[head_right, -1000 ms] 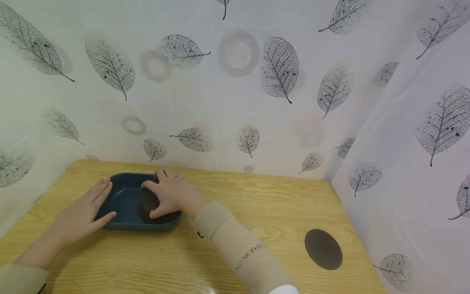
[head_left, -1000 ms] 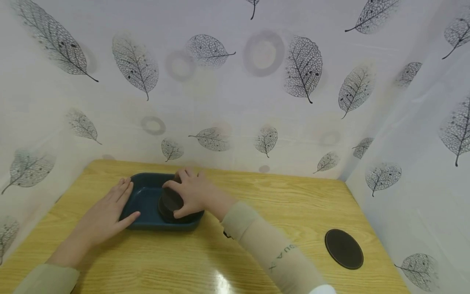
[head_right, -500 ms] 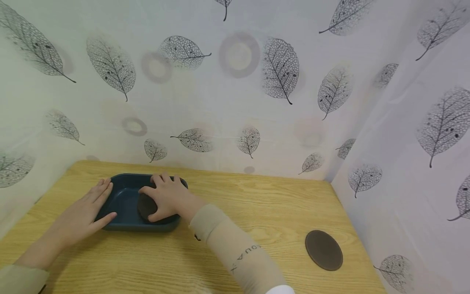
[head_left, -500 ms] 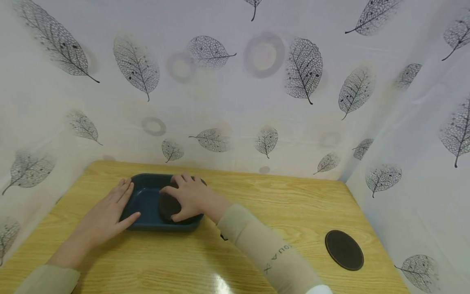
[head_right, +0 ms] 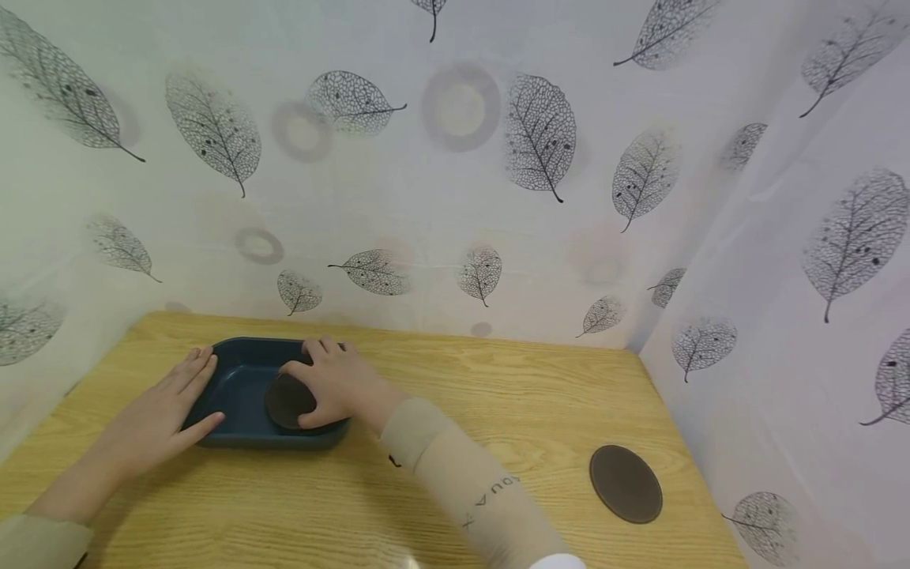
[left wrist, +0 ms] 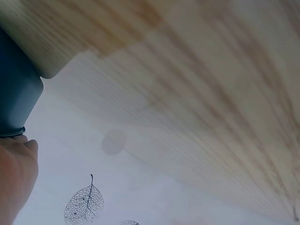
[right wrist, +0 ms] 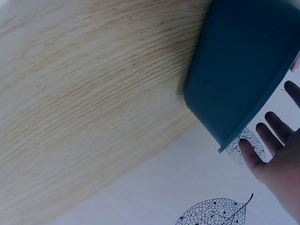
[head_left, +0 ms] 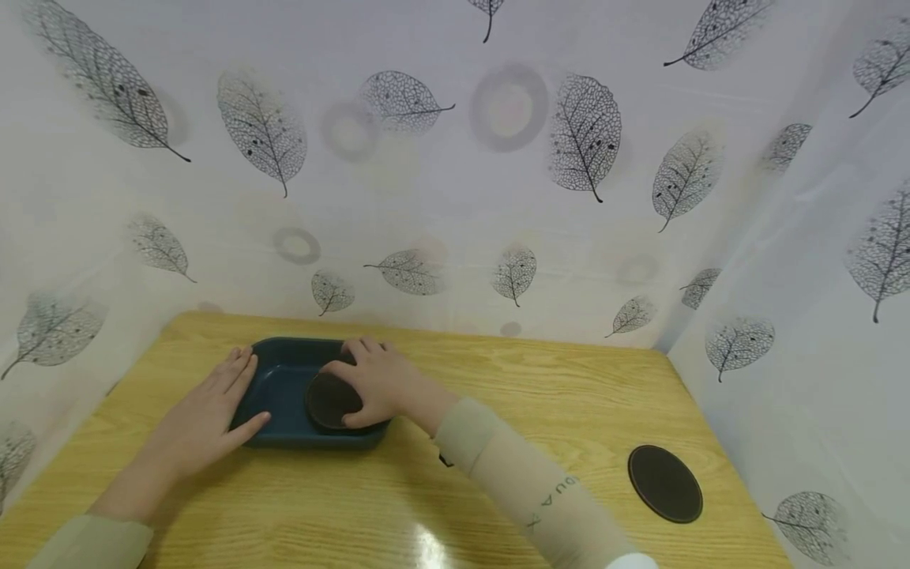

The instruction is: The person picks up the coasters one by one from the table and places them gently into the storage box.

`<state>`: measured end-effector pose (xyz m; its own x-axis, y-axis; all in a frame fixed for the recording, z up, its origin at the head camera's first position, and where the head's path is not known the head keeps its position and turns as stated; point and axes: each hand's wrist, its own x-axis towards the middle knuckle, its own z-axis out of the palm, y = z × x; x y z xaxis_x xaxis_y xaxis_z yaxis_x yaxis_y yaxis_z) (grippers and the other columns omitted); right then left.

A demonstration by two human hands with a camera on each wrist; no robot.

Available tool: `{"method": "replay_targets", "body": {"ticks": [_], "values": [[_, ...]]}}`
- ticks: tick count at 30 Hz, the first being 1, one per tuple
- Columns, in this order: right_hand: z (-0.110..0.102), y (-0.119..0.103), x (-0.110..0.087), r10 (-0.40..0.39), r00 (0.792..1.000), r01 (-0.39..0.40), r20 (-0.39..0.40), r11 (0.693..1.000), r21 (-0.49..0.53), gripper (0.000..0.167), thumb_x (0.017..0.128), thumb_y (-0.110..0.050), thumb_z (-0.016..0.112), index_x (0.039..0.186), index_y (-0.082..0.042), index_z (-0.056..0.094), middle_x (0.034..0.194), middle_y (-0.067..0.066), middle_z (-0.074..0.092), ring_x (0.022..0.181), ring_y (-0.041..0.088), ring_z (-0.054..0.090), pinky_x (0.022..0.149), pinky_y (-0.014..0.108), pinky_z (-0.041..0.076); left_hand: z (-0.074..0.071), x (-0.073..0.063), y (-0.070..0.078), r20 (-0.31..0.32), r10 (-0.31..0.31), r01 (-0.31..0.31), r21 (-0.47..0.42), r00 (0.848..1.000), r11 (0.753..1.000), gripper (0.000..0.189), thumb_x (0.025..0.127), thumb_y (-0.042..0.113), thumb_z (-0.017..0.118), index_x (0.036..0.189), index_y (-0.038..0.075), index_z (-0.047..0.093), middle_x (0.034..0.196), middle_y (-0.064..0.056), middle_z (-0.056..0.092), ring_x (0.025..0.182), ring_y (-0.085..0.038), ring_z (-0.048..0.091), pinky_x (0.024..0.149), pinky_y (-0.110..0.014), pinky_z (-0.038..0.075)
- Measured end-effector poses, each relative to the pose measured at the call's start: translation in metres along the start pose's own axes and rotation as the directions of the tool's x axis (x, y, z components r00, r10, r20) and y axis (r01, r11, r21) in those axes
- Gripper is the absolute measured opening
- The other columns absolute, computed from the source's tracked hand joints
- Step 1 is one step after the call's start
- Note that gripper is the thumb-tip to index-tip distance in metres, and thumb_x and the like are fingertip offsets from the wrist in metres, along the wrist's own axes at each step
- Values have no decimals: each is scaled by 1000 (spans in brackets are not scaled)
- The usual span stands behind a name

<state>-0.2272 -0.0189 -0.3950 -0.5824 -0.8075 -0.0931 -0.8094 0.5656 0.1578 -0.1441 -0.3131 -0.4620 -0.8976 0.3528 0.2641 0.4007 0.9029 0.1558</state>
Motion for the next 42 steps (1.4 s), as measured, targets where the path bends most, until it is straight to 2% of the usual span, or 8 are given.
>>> {"method": "replay_targets", "body": {"ticks": [12,20,25,33,42], "values": [[-2,14,-21,-17,1000,17,-12,1000,8,78,94,-63,70,161,-35,43,164,7,41,150,26,42,122,48,42,-1,-1,-1,-2,-8,8,-2,1000,1000,95,103,46,65,164,-13,21,170,-36,23,167,-38,2,121,-12,-22],[5,25,-41,-7,998,8,-62,1000,18,78,91,-62,73,159,-34,46,161,7,45,148,27,44,119,47,44,-1,-1,-1,-3,-9,9,0,1000,1000,95,104,47,64,164,-13,21,171,-35,22,167,-38,2,121,-12,-22],[4,32,-58,8,997,-5,-73,999,35,79,90,-61,75,159,-33,46,161,9,46,149,28,43,119,49,45,-1,-1,-1,-4,-6,6,3,1000,1000,95,104,47,64,164,-13,21,171,-35,23,167,-40,4,123,-14,-21],[7,47,-87,36,997,-27,-64,991,132,76,92,-52,78,158,-28,49,160,11,46,149,30,42,122,52,40,-1,0,0,-3,-2,2,6,1000,1000,95,104,47,64,163,-13,21,171,-35,22,167,-39,3,122,-12,-22],[16,65,-125,69,992,-57,-101,991,119,77,89,-52,80,156,-27,51,157,11,49,145,32,46,118,56,44,1,0,0,-8,-1,1,13,1000,1000,95,104,47,63,164,-13,21,171,-35,23,167,-40,5,124,-14,-21]]}}
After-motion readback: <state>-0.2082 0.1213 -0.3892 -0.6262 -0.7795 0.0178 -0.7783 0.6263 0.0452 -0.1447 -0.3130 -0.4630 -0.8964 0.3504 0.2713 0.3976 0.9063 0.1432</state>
